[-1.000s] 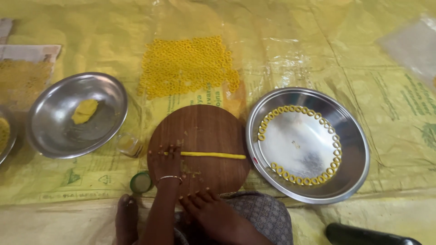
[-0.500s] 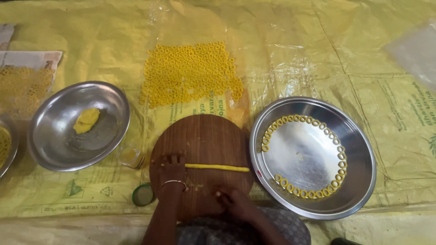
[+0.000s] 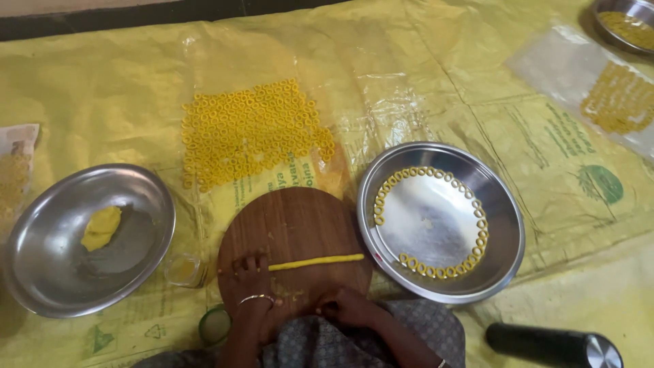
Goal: The person rolls yellow dough into thin ropes on a wooden board, then pinches off small segments and forms them into rings. The finished rings are placed into a metal tray in a circular pattern. The person repeats this process throughout the clip.
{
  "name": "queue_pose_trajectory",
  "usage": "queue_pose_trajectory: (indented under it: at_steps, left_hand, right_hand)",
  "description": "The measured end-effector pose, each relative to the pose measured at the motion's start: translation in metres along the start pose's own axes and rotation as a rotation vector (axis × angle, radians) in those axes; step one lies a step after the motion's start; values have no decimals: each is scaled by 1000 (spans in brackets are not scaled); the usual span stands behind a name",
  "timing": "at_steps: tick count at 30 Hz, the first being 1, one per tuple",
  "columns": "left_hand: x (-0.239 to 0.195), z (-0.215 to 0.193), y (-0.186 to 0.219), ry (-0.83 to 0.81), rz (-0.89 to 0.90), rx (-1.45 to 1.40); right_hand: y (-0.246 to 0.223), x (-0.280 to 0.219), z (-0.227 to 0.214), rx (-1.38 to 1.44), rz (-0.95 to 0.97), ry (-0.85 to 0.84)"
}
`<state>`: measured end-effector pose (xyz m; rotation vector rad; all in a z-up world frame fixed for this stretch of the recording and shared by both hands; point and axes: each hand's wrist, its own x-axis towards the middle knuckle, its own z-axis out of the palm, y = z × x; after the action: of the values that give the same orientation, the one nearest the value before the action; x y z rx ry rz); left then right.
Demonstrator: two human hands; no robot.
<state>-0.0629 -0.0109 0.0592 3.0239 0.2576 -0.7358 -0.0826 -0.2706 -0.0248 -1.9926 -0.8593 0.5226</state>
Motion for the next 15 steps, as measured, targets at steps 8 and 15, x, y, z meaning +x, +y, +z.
queue_pose_trajectory:
  at_steps: [8,15]
  left_hand:
    - [28,37,5,56,3,-20]
    - [18,13,3,29,5,-88]
  right_hand:
    - [2,-44,72,-347,213,-411]
    - [3,-70,9,-311,378,-556]
